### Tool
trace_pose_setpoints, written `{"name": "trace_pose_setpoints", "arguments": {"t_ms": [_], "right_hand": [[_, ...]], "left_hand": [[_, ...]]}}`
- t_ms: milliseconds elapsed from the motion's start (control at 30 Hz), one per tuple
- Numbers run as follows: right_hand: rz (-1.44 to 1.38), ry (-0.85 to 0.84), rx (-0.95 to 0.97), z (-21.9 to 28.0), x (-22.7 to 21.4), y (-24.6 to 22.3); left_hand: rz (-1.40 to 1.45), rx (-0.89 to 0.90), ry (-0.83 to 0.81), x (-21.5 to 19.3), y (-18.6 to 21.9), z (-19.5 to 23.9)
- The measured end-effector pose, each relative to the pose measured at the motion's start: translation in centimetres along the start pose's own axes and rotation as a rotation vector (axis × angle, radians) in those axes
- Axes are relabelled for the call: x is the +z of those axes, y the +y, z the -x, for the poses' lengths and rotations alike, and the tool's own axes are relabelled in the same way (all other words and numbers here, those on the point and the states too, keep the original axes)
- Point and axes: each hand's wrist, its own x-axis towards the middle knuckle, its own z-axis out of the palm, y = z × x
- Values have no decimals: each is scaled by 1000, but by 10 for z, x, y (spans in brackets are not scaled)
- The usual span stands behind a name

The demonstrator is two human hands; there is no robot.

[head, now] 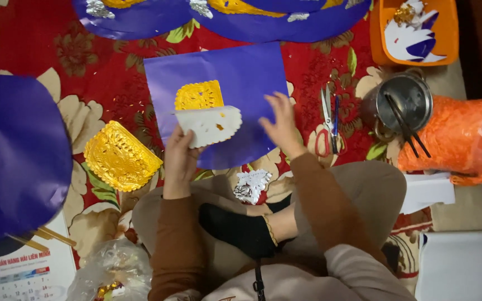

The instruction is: Decorating blue sheets with gold and white paper cutouts using glue.

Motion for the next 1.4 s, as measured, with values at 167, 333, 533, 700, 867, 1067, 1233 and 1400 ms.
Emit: {"name": "trace_pose_setpoints", "arguments": {"t_ms": [167, 333, 533, 700, 867, 1067, 1233, 1400], "right_hand": [[-86, 40, -459, -5, 16, -54], [-372, -38, -151, -29, -24, -77], [-432, -153, 287, -69, -72, -73], [-516, -434, 441, -88, -43, -5], [-475, -549, 422, -97, -7, 35], [-463, -639, 391, -110, 25, 64], [-470, -636, 388, -119, 36, 79], [-453, -641, 401, -125, 34, 81]], "left_hand": [[124, -112, -85, -8, -27, -9], [20, -153, -238, 1, 8, 3], [-869, 206, -29, -6, 5, -7], [-1349, 277, -177, -20, -40, -35], [-1629, 309, -243, -22, -49, -36], [-1777, 144, -325, -5, -44, -28], [-1746, 163, -359, -4, -46, -23], [-1787, 239, -373, -8, -57, -25]]}}
